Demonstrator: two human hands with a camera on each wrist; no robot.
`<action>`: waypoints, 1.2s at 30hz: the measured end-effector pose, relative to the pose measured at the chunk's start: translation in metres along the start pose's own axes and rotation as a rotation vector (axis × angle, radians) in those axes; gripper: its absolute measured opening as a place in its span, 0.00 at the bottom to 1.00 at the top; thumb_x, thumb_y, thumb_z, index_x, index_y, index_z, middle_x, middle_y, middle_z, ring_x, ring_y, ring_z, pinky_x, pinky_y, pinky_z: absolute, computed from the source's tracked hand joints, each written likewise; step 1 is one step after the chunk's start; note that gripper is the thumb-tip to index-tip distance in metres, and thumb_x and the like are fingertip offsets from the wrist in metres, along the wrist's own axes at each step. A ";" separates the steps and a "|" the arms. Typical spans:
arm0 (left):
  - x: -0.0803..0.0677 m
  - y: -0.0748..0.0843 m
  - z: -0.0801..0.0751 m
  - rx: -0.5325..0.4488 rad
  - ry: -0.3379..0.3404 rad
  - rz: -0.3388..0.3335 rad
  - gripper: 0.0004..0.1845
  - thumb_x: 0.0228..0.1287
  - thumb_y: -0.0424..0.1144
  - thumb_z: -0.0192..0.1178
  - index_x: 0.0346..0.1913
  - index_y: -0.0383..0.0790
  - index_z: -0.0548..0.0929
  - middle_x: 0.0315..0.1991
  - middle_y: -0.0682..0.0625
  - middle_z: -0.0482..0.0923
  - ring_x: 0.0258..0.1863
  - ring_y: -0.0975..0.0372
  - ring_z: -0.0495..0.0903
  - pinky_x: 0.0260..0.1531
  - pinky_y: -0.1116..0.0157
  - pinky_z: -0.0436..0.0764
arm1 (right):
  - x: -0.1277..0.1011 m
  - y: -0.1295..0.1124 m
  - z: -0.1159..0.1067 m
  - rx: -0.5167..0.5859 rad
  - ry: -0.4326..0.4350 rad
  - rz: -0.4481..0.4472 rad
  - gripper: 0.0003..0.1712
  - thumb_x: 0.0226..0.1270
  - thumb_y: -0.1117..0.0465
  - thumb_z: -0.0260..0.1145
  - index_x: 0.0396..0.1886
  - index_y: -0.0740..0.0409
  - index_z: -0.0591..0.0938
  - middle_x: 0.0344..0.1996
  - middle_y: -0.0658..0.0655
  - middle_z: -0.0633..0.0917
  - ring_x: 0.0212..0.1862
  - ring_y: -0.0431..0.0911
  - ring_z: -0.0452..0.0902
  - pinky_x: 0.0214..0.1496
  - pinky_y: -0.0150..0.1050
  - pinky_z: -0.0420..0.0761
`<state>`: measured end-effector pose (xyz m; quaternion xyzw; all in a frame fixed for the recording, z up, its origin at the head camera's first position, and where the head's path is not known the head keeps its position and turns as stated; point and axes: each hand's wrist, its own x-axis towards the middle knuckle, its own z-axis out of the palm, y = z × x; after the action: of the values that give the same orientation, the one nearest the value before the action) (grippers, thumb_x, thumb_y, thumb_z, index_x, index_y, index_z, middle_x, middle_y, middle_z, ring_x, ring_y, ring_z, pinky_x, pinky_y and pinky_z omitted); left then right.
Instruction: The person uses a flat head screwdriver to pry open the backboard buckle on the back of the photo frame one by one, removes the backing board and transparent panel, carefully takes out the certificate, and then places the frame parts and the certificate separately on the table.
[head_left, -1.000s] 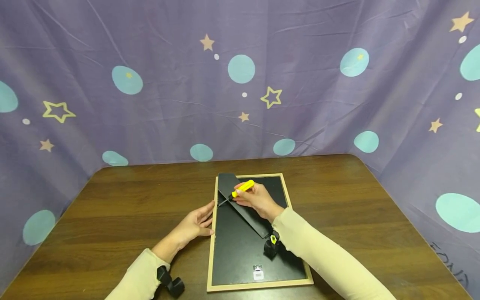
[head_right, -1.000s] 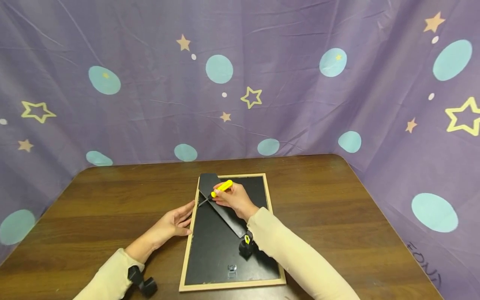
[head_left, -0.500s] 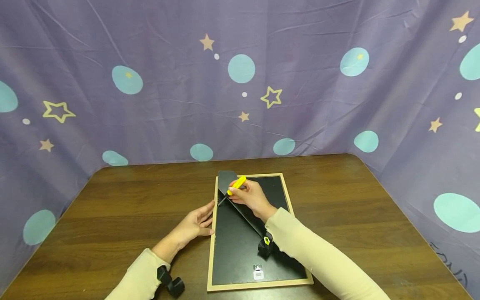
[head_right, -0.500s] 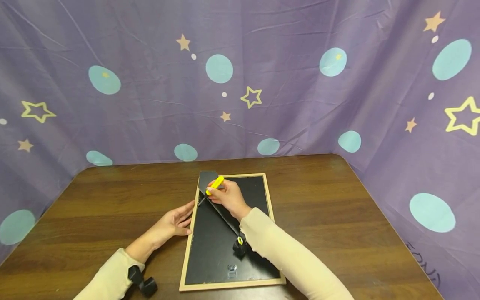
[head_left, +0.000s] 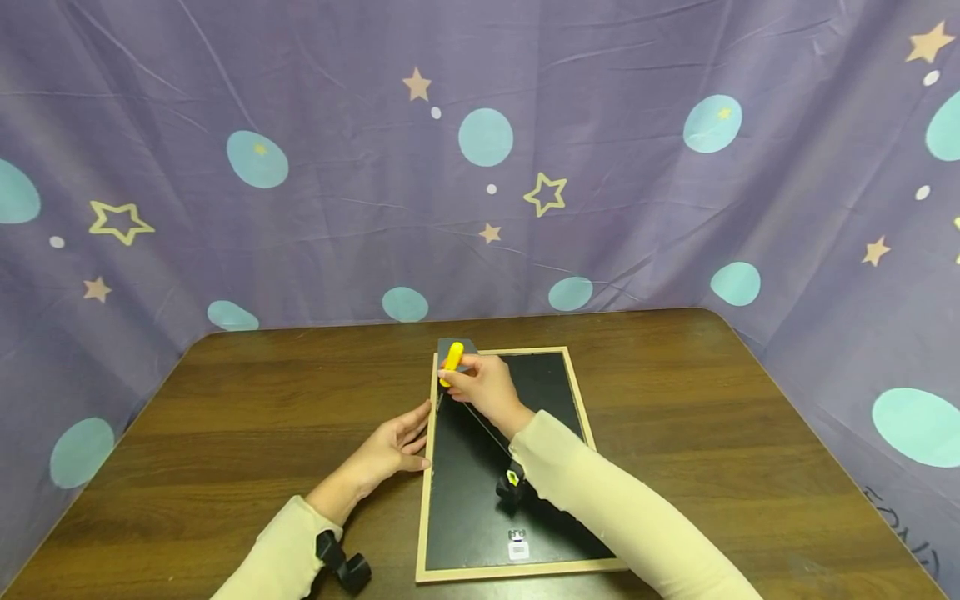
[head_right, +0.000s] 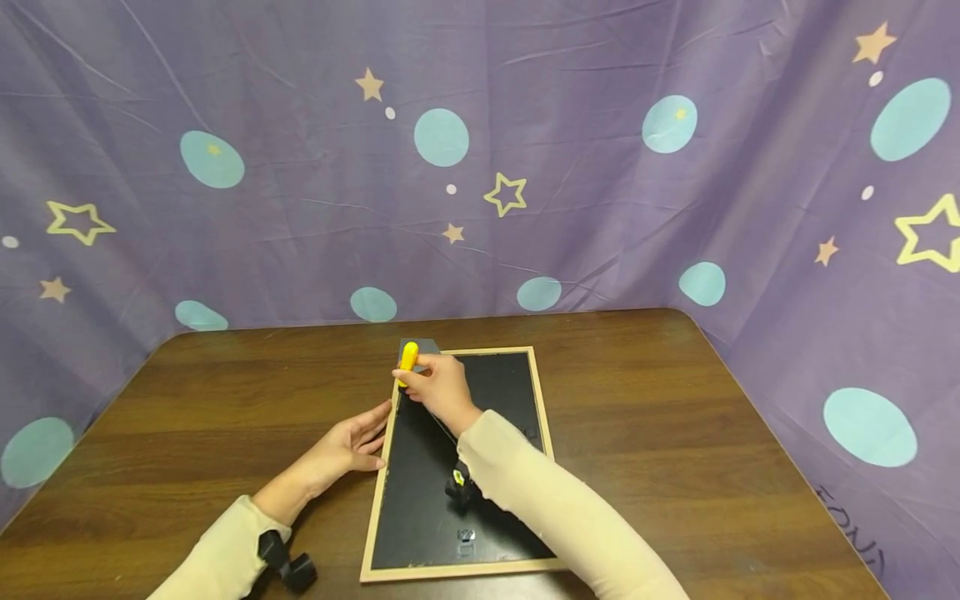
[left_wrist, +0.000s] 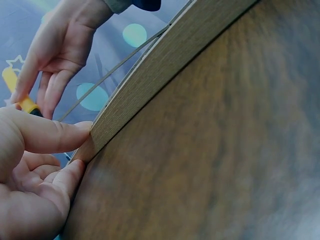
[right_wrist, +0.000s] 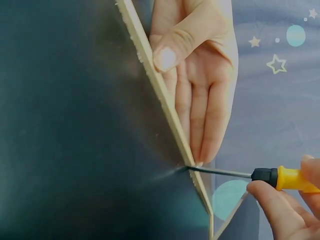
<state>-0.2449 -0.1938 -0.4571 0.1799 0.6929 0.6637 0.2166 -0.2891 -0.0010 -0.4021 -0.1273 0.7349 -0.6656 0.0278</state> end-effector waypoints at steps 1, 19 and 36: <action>0.000 0.000 0.000 0.000 0.000 0.000 0.49 0.48 0.15 0.58 0.71 0.23 0.41 0.73 0.31 0.35 0.70 0.40 0.45 0.57 0.68 0.72 | 0.001 -0.001 0.001 -0.016 0.003 -0.004 0.13 0.59 0.65 0.68 0.41 0.70 0.84 0.34 0.66 0.86 0.36 0.64 0.83 0.32 0.37 0.85; 0.001 0.001 0.000 0.013 -0.009 0.026 0.49 0.48 0.14 0.57 0.70 0.21 0.40 0.72 0.30 0.35 0.70 0.41 0.43 0.60 0.67 0.70 | 0.005 -0.007 0.016 -0.091 0.090 0.051 0.20 0.52 0.60 0.74 0.45 0.65 0.85 0.34 0.61 0.87 0.31 0.52 0.85 0.28 0.32 0.84; -0.001 0.002 -0.001 0.052 -0.002 0.010 0.48 0.49 0.15 0.58 0.70 0.20 0.41 0.72 0.29 0.35 0.70 0.41 0.43 0.62 0.66 0.67 | 0.001 -0.007 0.023 -0.272 0.065 -0.114 0.16 0.53 0.59 0.74 0.40 0.62 0.87 0.32 0.58 0.88 0.25 0.44 0.83 0.23 0.27 0.79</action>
<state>-0.2452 -0.1952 -0.4555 0.1894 0.7087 0.6466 0.2092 -0.2843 -0.0239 -0.3971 -0.1501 0.8103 -0.5641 -0.0514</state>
